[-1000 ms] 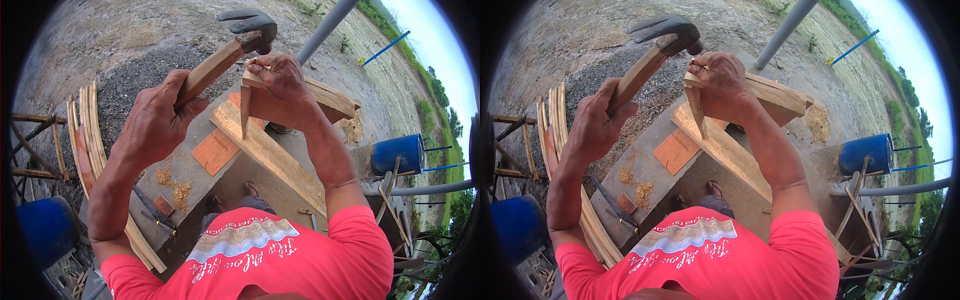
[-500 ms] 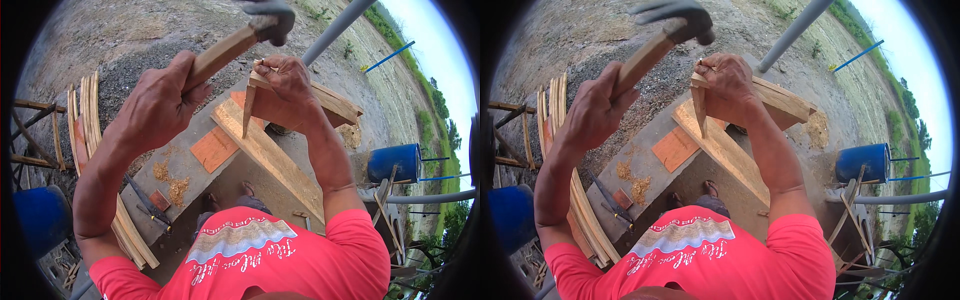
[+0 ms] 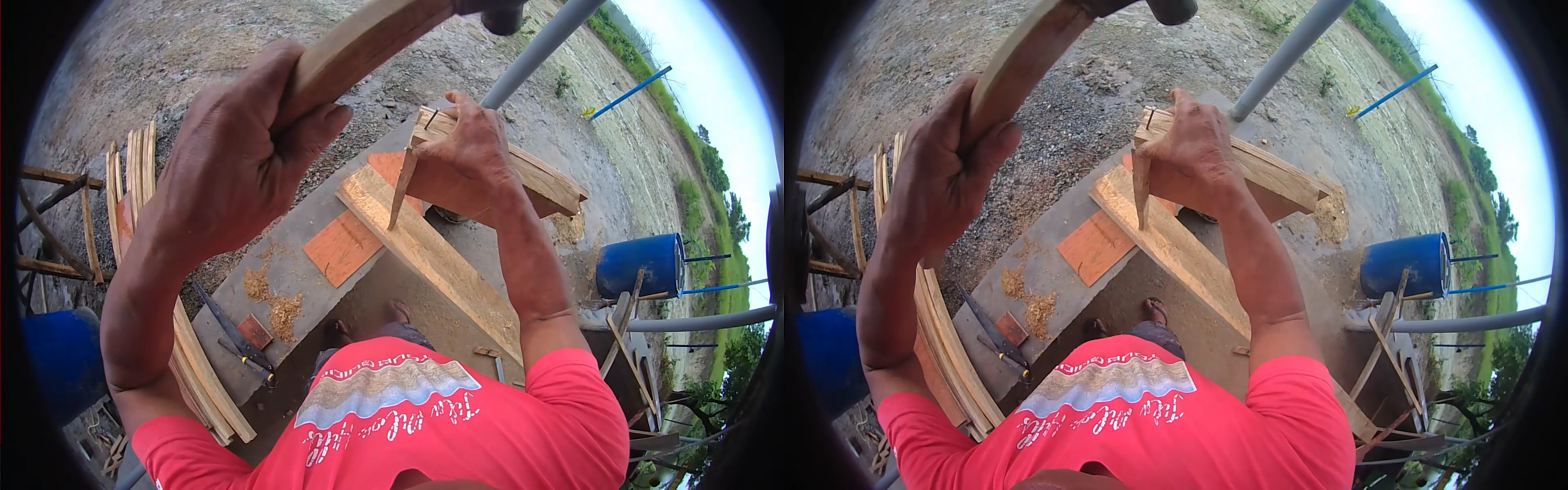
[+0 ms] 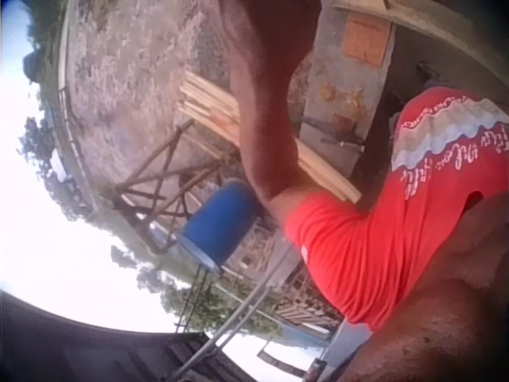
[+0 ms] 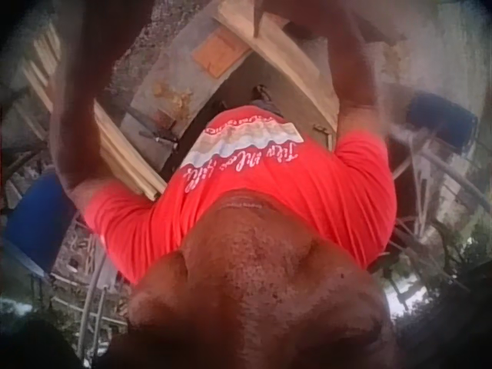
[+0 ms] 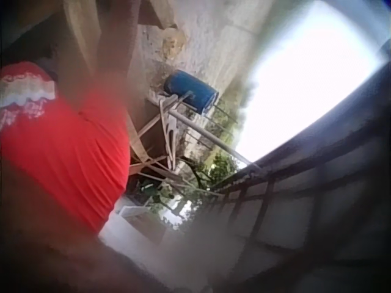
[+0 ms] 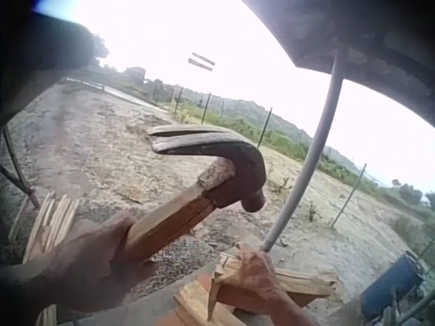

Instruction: The person fits plywood pieces into a shelf frame by hand, carries them outside to a workbench, and uses a hammer to nail a support piece to the plywood before returning to the frame.

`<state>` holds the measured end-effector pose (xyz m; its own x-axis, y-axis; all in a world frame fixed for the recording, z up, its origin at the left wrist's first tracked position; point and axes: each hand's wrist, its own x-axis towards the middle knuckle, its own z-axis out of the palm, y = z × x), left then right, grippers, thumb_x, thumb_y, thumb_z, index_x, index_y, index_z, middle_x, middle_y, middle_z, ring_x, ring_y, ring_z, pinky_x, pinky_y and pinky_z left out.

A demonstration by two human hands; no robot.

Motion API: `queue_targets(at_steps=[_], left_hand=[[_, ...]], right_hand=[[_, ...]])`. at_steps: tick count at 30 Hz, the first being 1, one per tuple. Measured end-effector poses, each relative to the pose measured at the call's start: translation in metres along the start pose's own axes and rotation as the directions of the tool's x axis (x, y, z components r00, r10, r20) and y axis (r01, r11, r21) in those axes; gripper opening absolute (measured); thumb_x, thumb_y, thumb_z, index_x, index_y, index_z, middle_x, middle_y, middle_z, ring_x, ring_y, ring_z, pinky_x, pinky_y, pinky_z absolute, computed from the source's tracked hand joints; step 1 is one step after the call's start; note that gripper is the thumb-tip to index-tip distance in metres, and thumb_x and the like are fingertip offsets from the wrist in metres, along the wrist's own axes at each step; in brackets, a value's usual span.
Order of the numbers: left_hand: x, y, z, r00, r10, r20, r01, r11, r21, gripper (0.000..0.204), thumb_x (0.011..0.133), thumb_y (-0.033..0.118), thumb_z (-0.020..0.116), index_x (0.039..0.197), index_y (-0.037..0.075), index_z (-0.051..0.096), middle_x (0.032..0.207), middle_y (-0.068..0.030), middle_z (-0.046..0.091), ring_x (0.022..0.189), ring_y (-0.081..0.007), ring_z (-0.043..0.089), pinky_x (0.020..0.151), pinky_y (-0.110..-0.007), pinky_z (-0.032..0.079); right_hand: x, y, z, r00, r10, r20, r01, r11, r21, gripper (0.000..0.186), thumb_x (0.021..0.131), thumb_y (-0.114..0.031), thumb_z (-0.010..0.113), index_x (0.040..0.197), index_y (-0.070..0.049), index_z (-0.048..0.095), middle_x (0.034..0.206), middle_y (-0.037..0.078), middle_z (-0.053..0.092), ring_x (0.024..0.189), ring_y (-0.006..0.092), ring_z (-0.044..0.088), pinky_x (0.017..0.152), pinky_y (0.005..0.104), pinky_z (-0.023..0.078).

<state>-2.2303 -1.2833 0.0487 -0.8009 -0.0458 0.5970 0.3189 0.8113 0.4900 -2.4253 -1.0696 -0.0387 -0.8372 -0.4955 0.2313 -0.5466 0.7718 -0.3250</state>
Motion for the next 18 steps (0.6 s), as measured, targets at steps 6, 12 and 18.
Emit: queue_targets(at_steps=[6, 12, 18], left_hand=[[0.009, -0.025, 0.010, 0.936, 0.047, 0.348, -0.172, 0.925, 0.339, 0.035, 0.093, 0.025, 0.065, 0.115, -0.002, 0.057, 0.068, -0.0108, 0.058, 0.057, -0.0223, 0.056, 0.057, -0.039, 0.045], [0.032, 0.006, 0.000, 0.981, 0.176, 0.075, -0.181, 0.981, 0.063, 0.029, 0.095, 0.024, 0.063, 0.114, 0.002, 0.056, 0.065, -0.0040, 0.051, 0.055, -0.0156, 0.050, 0.054, -0.034, 0.041], [0.014, -0.021, -0.001, 0.880, -0.124, 0.459, -0.018, 0.956, 0.293, 0.019, 0.095, 0.020, 0.062, 0.100, 0.003, 0.055, 0.066, -0.0019, 0.051, 0.057, -0.0139, 0.051, 0.052, -0.034, 0.039]], right_hand=[[0.003, -0.013, -0.008, 0.995, -0.018, 0.097, 0.012, 0.998, 0.066, 0.101, 0.047, -0.041, 0.093, 0.131, -0.001, 0.053, 0.110, 0.014, 0.071, 0.104, 0.0310, 0.066, 0.097, 0.0380, 0.047], [0.000, 0.002, -0.003, 0.999, -0.033, 0.018, 0.032, 0.996, 0.079, 0.097, 0.050, -0.035, 0.091, 0.129, 0.004, 0.051, 0.107, 0.013, 0.072, 0.102, 0.0292, 0.067, 0.097, 0.0374, 0.048], [0.004, -0.013, -0.003, 0.984, -0.172, -0.053, 0.178, 0.975, 0.131, 0.067, 0.054, -0.030, 0.086, 0.103, 0.005, 0.056, 0.083, 0.022, 0.068, 0.080, 0.0349, 0.069, 0.075, 0.0410, 0.054]])
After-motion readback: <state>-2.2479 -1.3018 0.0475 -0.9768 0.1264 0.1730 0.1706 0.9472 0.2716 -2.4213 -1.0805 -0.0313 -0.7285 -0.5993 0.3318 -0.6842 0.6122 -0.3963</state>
